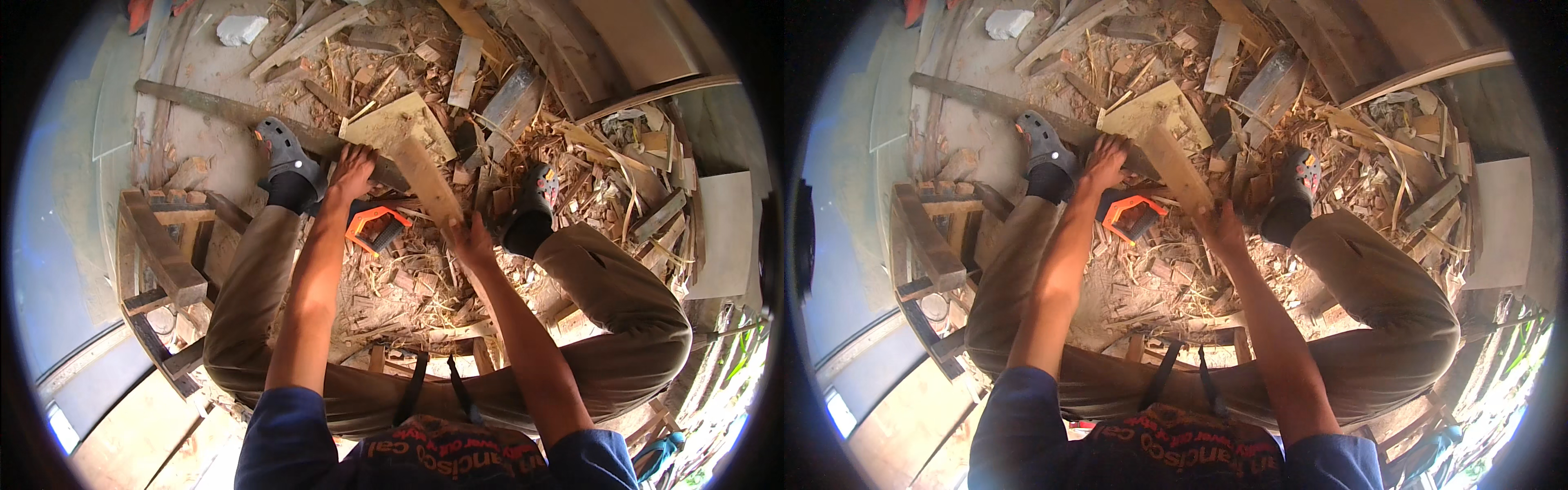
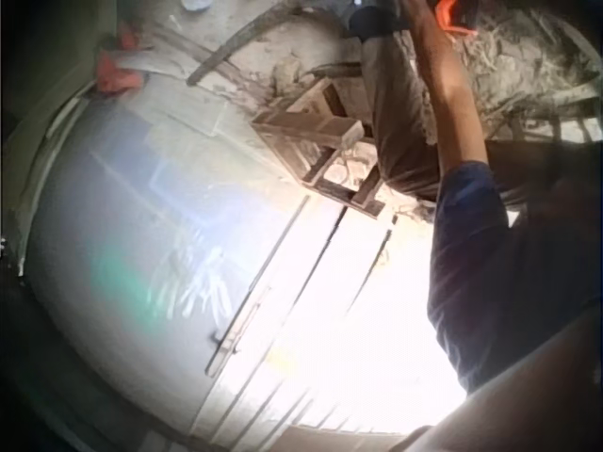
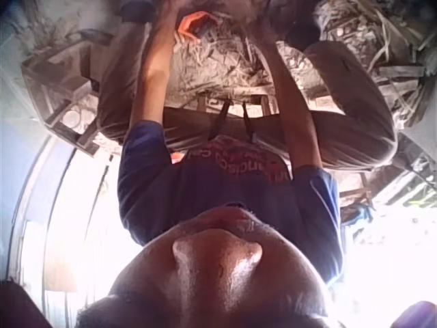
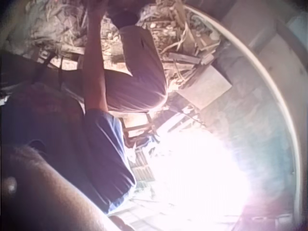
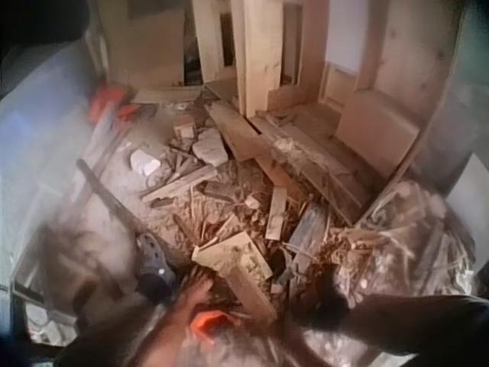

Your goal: The person sits on the floor of a workshop and uses a hammer to drive nails into a small wooden plank. They repeatedly position the nail and strike it with the hammer.

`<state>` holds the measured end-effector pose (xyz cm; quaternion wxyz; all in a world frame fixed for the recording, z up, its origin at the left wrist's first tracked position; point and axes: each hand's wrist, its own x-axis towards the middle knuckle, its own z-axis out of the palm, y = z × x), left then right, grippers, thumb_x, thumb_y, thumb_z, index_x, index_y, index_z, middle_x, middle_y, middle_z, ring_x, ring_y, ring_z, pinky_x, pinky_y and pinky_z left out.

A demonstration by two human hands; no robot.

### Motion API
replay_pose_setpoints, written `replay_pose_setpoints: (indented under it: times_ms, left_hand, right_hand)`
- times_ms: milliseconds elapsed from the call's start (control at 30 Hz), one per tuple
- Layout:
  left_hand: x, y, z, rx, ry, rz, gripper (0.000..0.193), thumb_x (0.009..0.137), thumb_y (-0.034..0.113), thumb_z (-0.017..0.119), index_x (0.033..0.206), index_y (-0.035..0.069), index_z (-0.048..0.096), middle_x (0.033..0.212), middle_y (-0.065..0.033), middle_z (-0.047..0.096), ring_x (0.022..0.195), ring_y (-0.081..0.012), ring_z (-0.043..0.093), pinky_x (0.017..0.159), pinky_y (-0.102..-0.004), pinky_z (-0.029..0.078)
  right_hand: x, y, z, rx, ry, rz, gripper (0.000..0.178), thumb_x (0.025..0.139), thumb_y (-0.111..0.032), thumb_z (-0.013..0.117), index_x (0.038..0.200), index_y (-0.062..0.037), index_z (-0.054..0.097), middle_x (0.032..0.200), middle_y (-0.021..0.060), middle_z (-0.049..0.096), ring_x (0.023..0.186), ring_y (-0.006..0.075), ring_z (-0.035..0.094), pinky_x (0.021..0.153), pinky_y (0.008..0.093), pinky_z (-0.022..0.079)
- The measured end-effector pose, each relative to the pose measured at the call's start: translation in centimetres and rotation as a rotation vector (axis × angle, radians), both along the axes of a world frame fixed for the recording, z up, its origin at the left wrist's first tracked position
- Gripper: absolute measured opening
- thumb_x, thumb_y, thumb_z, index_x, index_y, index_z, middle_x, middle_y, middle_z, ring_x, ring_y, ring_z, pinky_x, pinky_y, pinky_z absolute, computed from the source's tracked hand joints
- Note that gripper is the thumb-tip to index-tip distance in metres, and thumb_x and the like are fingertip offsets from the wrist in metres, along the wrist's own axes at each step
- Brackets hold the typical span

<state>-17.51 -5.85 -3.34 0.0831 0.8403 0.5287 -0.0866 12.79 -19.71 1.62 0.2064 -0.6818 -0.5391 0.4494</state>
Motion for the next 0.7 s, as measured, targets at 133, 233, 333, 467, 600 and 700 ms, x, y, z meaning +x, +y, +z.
replay_pose_setpoints:
  times_ms: [133,233,333,467,600,700]
  left_hand:
    - [0.7,0.4,-0.2,-0.028,-0.111,-0.033,0.083,0.070,0.032,0.086,0.140,0.007,0.049,0.140,-0.0149,0.050,0.136,-0.0298,0.041,0.115,-0.0488,0.026]
    - [-0.7,0.0,-0.4,-0.049,-0.132,-0.034,0.079,0.073,0.034,0.085,0.138,0.007,0.050,0.140,-0.0135,0.049,0.136,-0.0291,0.041,0.115,-0.0500,0.025]
    - [-0.7,0.6,0.3,-0.023,-0.116,-0.075,0.080,0.072,0.036,0.085,0.137,0.006,0.050,0.138,-0.0140,0.051,0.134,-0.0290,0.043,0.112,-0.0495,0.028]
    - [-1.8,0.2,0.9,0.012,-0.162,-0.123,0.081,0.070,0.038,0.085,0.135,0.004,0.051,0.134,-0.0146,0.053,0.132,-0.0290,0.044,0.109,-0.0462,0.030]
    - [1.2,0.1,2.6,-0.020,-0.262,-0.192,0.080,0.072,0.043,0.082,0.135,0.003,0.052,0.133,-0.0145,0.055,0.132,-0.0288,0.044,0.110,-0.0447,0.029]
    - [3.8,-0.6,2.6,-0.003,-0.297,-0.229,0.077,0.072,0.042,0.083,0.132,0.004,0.054,0.130,-0.0138,0.056,0.128,-0.0285,0.046,0.109,-0.0447,0.030]
  right_hand:
    - [1.6,1.7,-3.8,0.021,0.052,-0.127,0.078,0.093,-0.053,0.059,0.133,0.0112,0.042,0.105,0.0304,0.066,0.100,0.0422,0.068,0.082,0.0445,0.053]
    - [0.1,2.1,-3.3,-0.098,0.112,-0.063,0.071,0.095,-0.049,0.058,0.136,0.0055,0.042,0.103,0.0311,0.067,0.099,0.0434,0.068,0.082,0.0459,0.053]
    - [-1.7,2.3,-1.0,0.039,0.023,-0.031,0.064,0.096,-0.047,0.058,0.134,0.0022,0.044,0.105,0.0304,0.067,0.100,0.0450,0.067,0.083,0.0473,0.053]
    - [-3.3,2.9,1.0,0.046,-0.039,-0.047,0.059,0.096,-0.045,0.059,0.128,0.0030,0.047,0.105,0.0274,0.068,0.101,0.0426,0.067,0.083,0.0449,0.053]
    - [-0.1,2.5,-2.4,0.017,0.177,-0.201,0.056,0.097,-0.046,0.059,0.121,0.0032,0.051,0.102,0.0244,0.069,0.098,0.0367,0.070,0.081,0.0416,0.053]
    - [1.5,3.8,0.6,0.116,0.029,-0.167,0.055,0.097,-0.046,0.059,0.117,0.0043,0.053,0.100,0.0242,0.069,0.097,0.0352,0.070,0.080,0.0412,0.052]
